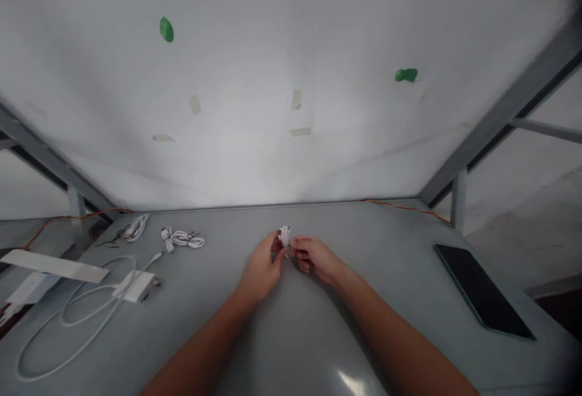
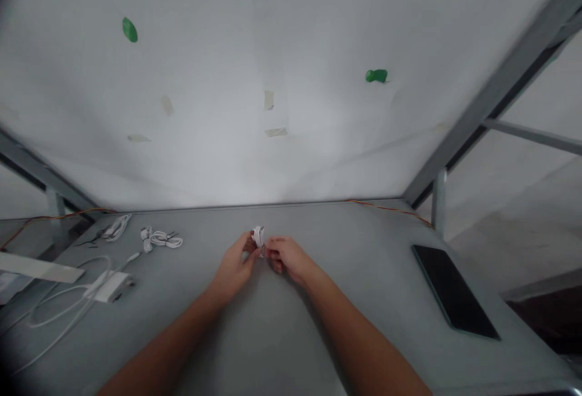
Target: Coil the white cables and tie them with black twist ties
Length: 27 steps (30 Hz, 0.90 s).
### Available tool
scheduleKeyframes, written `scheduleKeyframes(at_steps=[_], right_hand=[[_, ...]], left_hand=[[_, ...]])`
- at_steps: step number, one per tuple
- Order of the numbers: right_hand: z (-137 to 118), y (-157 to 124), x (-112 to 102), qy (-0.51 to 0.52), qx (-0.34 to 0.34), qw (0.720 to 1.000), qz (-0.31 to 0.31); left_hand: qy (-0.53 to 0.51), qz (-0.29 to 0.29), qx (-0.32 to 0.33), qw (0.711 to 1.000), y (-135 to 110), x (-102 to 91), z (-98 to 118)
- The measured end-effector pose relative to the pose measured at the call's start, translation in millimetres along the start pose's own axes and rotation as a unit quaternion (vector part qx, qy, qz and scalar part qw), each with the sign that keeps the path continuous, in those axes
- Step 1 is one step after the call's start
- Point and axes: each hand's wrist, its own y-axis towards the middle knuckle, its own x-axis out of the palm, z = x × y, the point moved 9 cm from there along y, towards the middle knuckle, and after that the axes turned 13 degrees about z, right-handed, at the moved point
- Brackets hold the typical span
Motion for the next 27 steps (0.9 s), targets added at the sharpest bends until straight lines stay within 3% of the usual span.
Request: scheduleKeyframes(at_steps=[3, 5, 7, 10, 12, 17, 27], right_hand=[[-17, 6, -12, -0.137, -0.127, 0.980, 0.071], [-32, 4, -19, -0.275, -0.232, 0.925, 0.120], [-37, 1, -23, -0.407, -0.293, 0.852, 0.151], [-26, 4, -27, -0.559, -0.274, 0.764, 0.170], [-19, 6, -27, -0.606, -0.254, 0.733, 0.173], [-15, 8, -22, -0.622, -0.250, 0.722, 0.171], [-16, 9, -24, -0.623, -0.247, 0.722, 0.174]], left_hand=[[-0.010, 0.012, -0.049, 0.999, 9, -4.2, -22], [0.043, 0.027, -0.017, 0.999, 16, -12.1, -29], [0.138, 0.038, 0.039, 0.989, 22, -21.0, -32], [0.291, 0.045, 0.085, 0.952, 24, -31.6, -39], [0.365, 0.037, 0.092, 0.926, 23, -34.4, -44], [0.435, 0.020, 0.094, 0.895, 20, -30.9, -45], [0.435, 0.013, 0.094, 0.896, 21, -30.5, -43]])
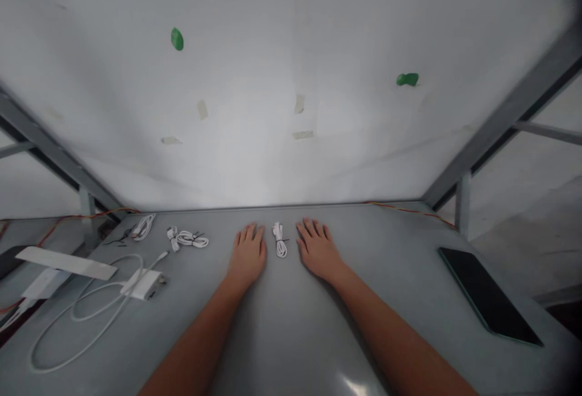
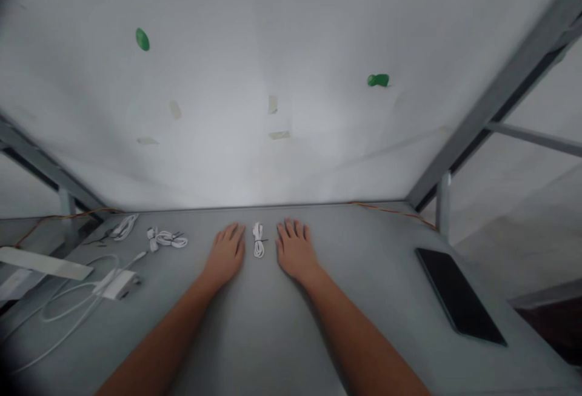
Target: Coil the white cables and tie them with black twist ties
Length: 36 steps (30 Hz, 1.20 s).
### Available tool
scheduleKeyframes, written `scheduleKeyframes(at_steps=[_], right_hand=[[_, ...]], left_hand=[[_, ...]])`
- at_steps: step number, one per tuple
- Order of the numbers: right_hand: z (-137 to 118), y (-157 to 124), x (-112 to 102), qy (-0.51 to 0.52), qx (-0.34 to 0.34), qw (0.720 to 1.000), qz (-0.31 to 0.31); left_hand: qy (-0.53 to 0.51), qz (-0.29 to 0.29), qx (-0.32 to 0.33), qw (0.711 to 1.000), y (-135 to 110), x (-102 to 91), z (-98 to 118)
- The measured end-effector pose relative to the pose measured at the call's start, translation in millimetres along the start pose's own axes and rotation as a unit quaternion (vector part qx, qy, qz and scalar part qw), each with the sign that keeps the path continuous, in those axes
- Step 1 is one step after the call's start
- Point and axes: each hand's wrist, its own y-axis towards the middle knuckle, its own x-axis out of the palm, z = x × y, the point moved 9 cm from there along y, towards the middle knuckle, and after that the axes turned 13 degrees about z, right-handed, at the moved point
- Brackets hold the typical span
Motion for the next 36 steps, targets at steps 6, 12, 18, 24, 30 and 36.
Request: scheduleKeyframes(at_steps=[6, 12, 18, 24, 30, 36], right_hand=[[0, 0, 1, -0.003, -0.005, 1.000, 0.001], [0, -1, 1, 0.003, -0.004, 1.000, 0.008], [12, 7, -2, 0.054, 0.036, 0.997, 0.037], [28, 19, -5, 0.131, 0.078, 0.984, 0.092], [26, 26, -5, 0.145, 0.093, 0.980, 0.100], [26, 27, -1, 0.138, 0.089, 0.980, 0.113]], left_hand=[[-0.006, -0.007, -0.007, 1.000, 0, 1.4, -1], [-0.009, -0.007, -0.010, 1.000, 0, 2.3, -2], [-0.007, -0.006, -0.006, 1.000, 0, 1.7, -3], [-0.007, -0.001, -0.010, 1.000, 1, 0.6, -1], [-0.001, 0.006, -0.015, 1.000, 1, 0.2, 0], [-0.001, -0.002, -0.019, 1.000, 1, -0.5, -1]])
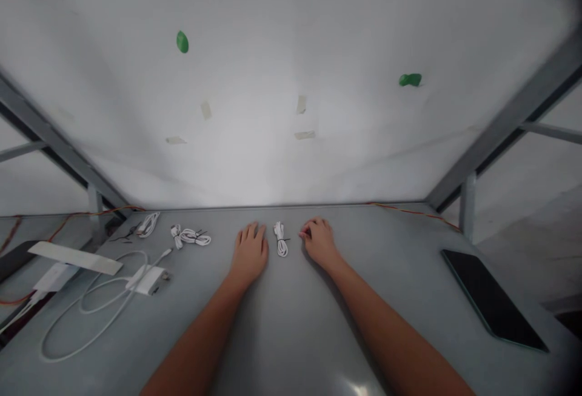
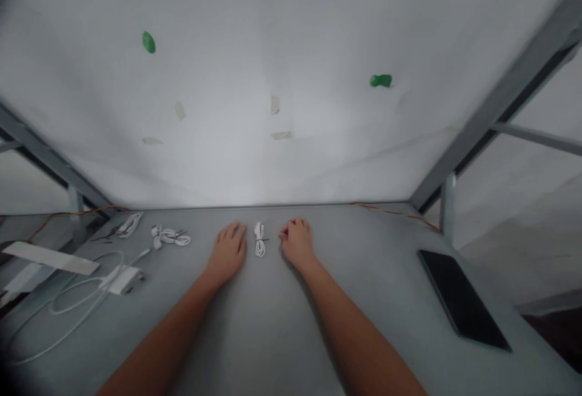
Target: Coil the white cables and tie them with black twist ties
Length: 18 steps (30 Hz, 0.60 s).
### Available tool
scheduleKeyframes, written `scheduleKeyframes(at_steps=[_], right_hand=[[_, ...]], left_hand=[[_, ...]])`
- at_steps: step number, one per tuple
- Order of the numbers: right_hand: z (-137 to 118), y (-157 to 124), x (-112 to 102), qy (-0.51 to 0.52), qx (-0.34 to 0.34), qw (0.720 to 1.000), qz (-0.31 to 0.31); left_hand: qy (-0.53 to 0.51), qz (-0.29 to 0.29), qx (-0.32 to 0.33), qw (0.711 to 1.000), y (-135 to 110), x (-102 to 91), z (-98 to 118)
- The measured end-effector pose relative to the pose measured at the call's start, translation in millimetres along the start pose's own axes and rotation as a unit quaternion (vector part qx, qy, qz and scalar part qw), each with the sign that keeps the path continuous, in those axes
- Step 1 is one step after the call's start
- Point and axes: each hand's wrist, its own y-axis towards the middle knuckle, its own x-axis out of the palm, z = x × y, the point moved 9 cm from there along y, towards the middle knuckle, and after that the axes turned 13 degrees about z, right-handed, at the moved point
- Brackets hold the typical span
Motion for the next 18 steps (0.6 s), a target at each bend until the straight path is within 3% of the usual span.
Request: scheduleKeyframes(at_steps=[4, 9, 11, 14, 18], right_hand=[[17, 3, -6, 0.060, 0.041, 0.997, 0.033], [66, 14, -33, 0.117, 0.153, 0.976, 0.100], [75, 18, -40, 0.121, 0.153, 0.976, 0.095], [61, 18, -31, 0.142, 0.102, 0.984, 0.018], [21, 9, -13, 0.126, 0.011, 0.990, -0.059]], left_hand=[[-0.001, -0.006, 0.004, 1.000, 0, -1.5, 0], [-0.004, -0.018, -0.001, 1.000, 1, -3.2, 0], [-0.004, -0.022, -0.002, 1.000, 1, -4.1, 1], [0.002, -0.028, -0.005, 1.000, 1, -4.6, 1], [0.009, -0.027, -0.007, 1.000, 1, -4.4, 1]])
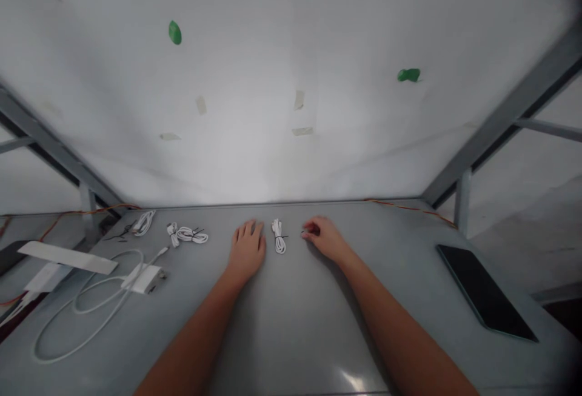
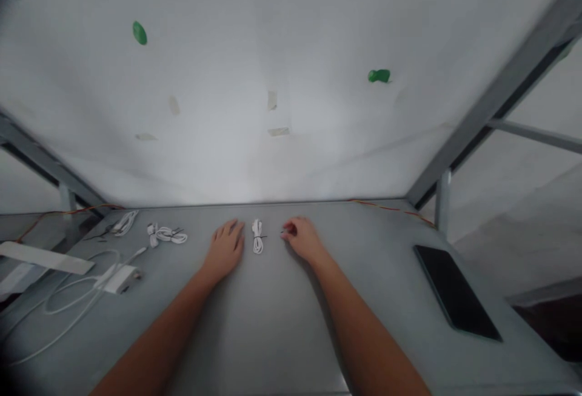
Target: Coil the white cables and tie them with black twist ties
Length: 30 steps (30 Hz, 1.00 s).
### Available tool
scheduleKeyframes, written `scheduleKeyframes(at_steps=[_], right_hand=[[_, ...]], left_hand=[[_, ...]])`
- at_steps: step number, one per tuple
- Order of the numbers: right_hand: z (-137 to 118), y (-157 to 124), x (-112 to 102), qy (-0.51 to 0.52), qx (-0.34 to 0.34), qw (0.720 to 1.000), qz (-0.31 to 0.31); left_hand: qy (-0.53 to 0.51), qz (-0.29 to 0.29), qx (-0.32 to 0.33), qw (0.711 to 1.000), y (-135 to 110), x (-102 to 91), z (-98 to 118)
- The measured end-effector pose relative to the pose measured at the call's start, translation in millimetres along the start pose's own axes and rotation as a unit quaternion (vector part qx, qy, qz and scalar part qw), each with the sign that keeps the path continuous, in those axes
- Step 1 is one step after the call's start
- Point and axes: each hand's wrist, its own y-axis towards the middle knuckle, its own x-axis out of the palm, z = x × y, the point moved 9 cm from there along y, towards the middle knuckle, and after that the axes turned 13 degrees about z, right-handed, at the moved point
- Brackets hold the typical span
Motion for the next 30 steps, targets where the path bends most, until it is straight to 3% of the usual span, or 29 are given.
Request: scheduleKeyframes(at_steps=[4, 7, 15, 26, 30], right_hand=[[-17, -2, 16, -0.108, -0.040, 0.993, -0.034], [-19, -4, 17, -0.122, -0.049, 0.991, -0.033], [-1, -7, -3, -0.019, 0.041, 0.999, -0.014], [-5, -8, -17, 0.015, 0.041, 0.999, -0.003], [11, -4, -27, 0.088, 0.101, 0.989, 0.063]], left_hand=[[-0.001, 0.002, 0.001, 1.000, 0, 0.6, 0], [-0.003, 0.005, 0.001, 1.000, 0, 0.3, 0], [-0.006, 0.012, 0.000, 1.000, 0, 0.8, -2], [-0.005, 0.006, 0.003, 1.000, 1, 0.6, -2], [-0.004, 0.000, 0.002, 1.000, 1, 0.5, -2]])
